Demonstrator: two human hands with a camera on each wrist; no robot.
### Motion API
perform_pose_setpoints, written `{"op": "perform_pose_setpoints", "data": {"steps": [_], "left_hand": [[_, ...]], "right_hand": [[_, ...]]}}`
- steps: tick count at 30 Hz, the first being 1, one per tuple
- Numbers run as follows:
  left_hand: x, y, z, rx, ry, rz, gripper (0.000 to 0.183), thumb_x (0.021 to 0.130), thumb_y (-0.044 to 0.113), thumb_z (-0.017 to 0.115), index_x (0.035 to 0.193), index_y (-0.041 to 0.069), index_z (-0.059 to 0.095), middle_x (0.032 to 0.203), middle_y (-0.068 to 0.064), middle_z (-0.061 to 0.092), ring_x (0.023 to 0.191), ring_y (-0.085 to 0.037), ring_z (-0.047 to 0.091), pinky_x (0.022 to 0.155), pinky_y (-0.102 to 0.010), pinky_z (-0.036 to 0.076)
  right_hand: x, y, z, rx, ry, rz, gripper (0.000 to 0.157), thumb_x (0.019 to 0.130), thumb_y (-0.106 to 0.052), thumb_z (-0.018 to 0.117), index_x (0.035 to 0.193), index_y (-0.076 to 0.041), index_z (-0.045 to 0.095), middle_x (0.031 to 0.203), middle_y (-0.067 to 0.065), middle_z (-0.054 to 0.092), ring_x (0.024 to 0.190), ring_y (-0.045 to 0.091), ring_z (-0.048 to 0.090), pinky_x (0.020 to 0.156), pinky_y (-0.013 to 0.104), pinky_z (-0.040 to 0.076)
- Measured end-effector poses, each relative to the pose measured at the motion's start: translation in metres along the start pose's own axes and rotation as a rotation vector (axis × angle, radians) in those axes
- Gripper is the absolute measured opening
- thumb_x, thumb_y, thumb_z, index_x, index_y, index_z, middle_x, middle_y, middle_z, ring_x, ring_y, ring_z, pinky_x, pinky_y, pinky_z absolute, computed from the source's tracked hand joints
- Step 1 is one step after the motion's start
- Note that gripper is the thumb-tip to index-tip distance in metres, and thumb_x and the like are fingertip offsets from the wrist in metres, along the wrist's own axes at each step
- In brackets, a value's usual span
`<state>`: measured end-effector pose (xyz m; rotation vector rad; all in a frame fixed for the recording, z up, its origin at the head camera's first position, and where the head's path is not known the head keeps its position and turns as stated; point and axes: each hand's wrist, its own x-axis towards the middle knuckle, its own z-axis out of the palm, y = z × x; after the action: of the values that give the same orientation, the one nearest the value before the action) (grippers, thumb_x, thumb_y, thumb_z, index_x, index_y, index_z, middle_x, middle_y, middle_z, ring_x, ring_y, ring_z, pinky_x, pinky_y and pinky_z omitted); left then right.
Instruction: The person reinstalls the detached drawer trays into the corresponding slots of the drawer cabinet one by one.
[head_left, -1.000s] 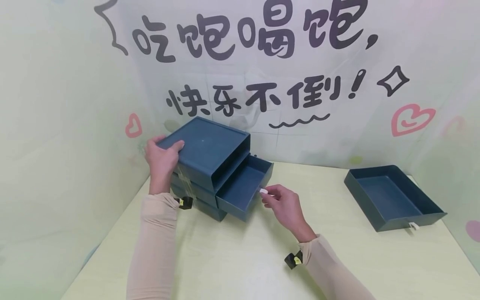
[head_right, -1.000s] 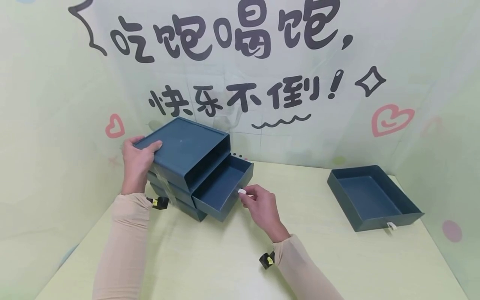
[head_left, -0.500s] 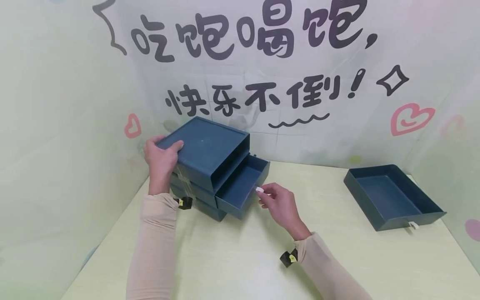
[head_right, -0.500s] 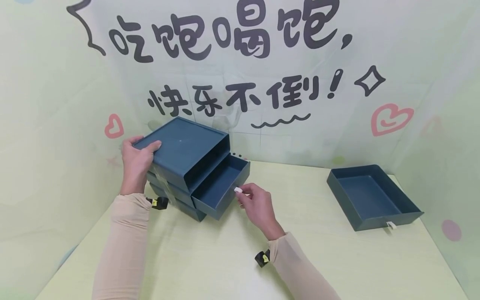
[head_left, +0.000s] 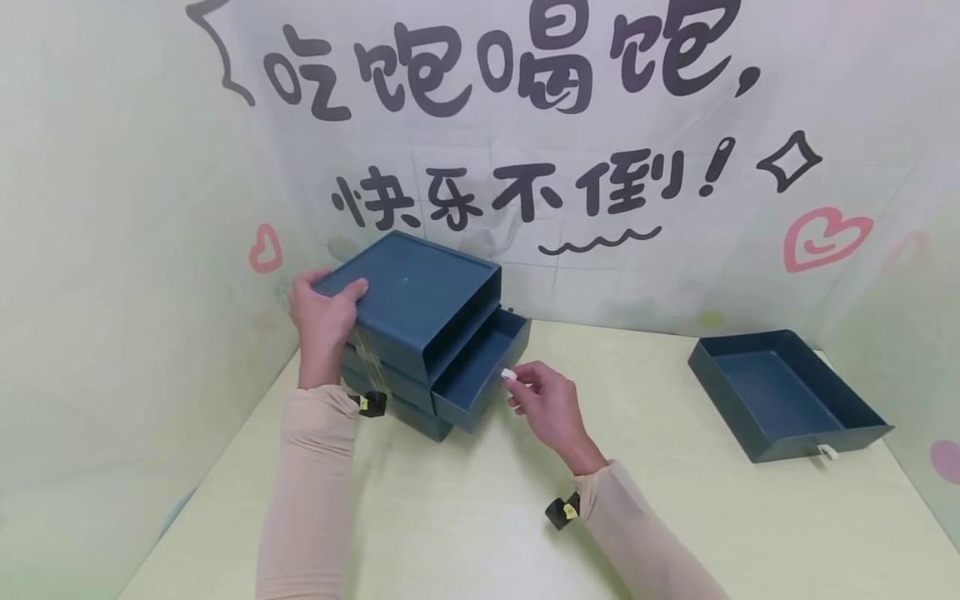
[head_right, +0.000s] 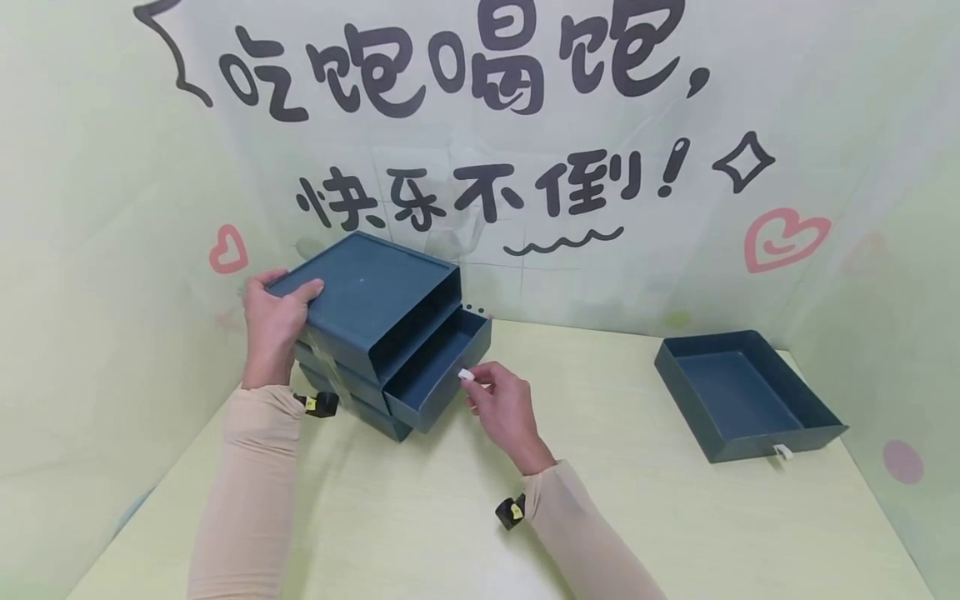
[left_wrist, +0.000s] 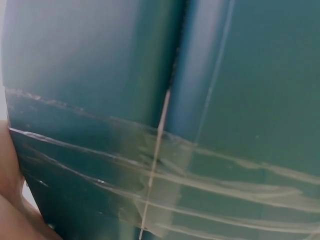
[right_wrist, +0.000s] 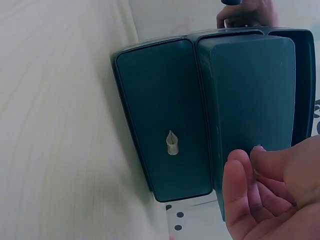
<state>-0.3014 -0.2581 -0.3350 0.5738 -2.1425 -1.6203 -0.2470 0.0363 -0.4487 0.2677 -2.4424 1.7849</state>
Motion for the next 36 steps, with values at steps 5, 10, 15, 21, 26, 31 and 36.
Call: {"op": "perform_pose_setpoints", "data": {"steps": [5, 10, 15, 21, 26, 31, 36], "left_hand": [[0.000, 0.001, -0.001, -0.002, 0.006, 0.000, 0.071, 0.089, 0.034, 0.075, 0.148, 0.015, 0.041, 0.158, -0.011, 0.034, 0.146, -0.026, 0.032, 0.123, -0.039, 0.028], [-0.001, 0.000, 0.000, -0.014, 0.007, -0.006, 0.071, 0.089, 0.033, 0.075, 0.148, 0.015, 0.041, 0.159, -0.010, 0.033, 0.146, -0.026, 0.033, 0.123, -0.038, 0.028], [-0.002, 0.000, 0.001, -0.015, 0.009, -0.003, 0.071, 0.089, 0.032, 0.075, 0.149, 0.014, 0.042, 0.159, -0.011, 0.034, 0.146, -0.026, 0.033, 0.123, -0.039, 0.028], [-0.002, 0.001, 0.001, -0.018, 0.007, 0.004, 0.071, 0.089, 0.031, 0.076, 0.149, 0.014, 0.042, 0.159, -0.011, 0.035, 0.147, -0.026, 0.033, 0.123, -0.039, 0.028], [-0.002, 0.000, 0.002, -0.022, 0.014, 0.006, 0.070, 0.088, 0.030, 0.076, 0.147, 0.014, 0.043, 0.158, -0.011, 0.036, 0.146, -0.026, 0.034, 0.123, -0.039, 0.029], [-0.001, 0.000, 0.002, -0.023, 0.014, 0.002, 0.070, 0.088, 0.030, 0.076, 0.147, 0.014, 0.043, 0.158, -0.011, 0.036, 0.146, -0.026, 0.033, 0.123, -0.038, 0.028], [0.000, 0.000, 0.002, -0.034, 0.006, -0.010, 0.071, 0.089, 0.031, 0.076, 0.149, 0.015, 0.041, 0.160, -0.010, 0.034, 0.147, -0.025, 0.033, 0.123, -0.038, 0.028]], "right_hand": [[0.004, 0.001, 0.009, 0.010, -0.027, 0.028, 0.016, 0.097, -0.011, 0.069, 0.110, -0.003, 0.068, 0.104, 0.024, 0.075, 0.074, 0.021, 0.070, 0.067, 0.026, 0.061], [0.006, -0.001, 0.013, -0.022, -0.037, 0.013, 0.017, 0.097, -0.014, 0.069, 0.111, -0.004, 0.070, 0.103, 0.024, 0.075, 0.072, 0.020, 0.069, 0.067, 0.026, 0.060], [0.007, -0.002, 0.015, -0.106, 0.003, -0.026, 0.015, 0.096, -0.016, 0.071, 0.107, -0.005, 0.072, 0.099, 0.016, 0.072, 0.068, 0.017, 0.065, 0.060, 0.023, 0.055], [0.008, 0.000, 0.018, -0.154, 0.063, -0.097, 0.014, 0.094, -0.014, 0.073, 0.103, -0.003, 0.073, 0.108, 0.011, 0.066, 0.065, 0.011, 0.061, 0.055, 0.021, 0.051], [0.009, 0.000, 0.020, -0.128, 0.070, -0.085, 0.013, 0.094, -0.013, 0.073, 0.103, -0.004, 0.072, 0.106, 0.010, 0.068, 0.066, 0.016, 0.064, 0.053, 0.021, 0.049], [0.010, -0.001, 0.022, -0.126, 0.072, -0.063, 0.015, 0.094, -0.015, 0.074, 0.105, -0.005, 0.072, 0.101, 0.010, 0.071, 0.064, 0.017, 0.066, 0.052, 0.021, 0.049], [0.011, -0.004, 0.024, -0.122, 0.070, -0.041, 0.017, 0.093, -0.015, 0.074, 0.106, -0.005, 0.073, 0.099, 0.011, 0.072, 0.067, 0.024, 0.070, 0.052, 0.022, 0.050]]}}
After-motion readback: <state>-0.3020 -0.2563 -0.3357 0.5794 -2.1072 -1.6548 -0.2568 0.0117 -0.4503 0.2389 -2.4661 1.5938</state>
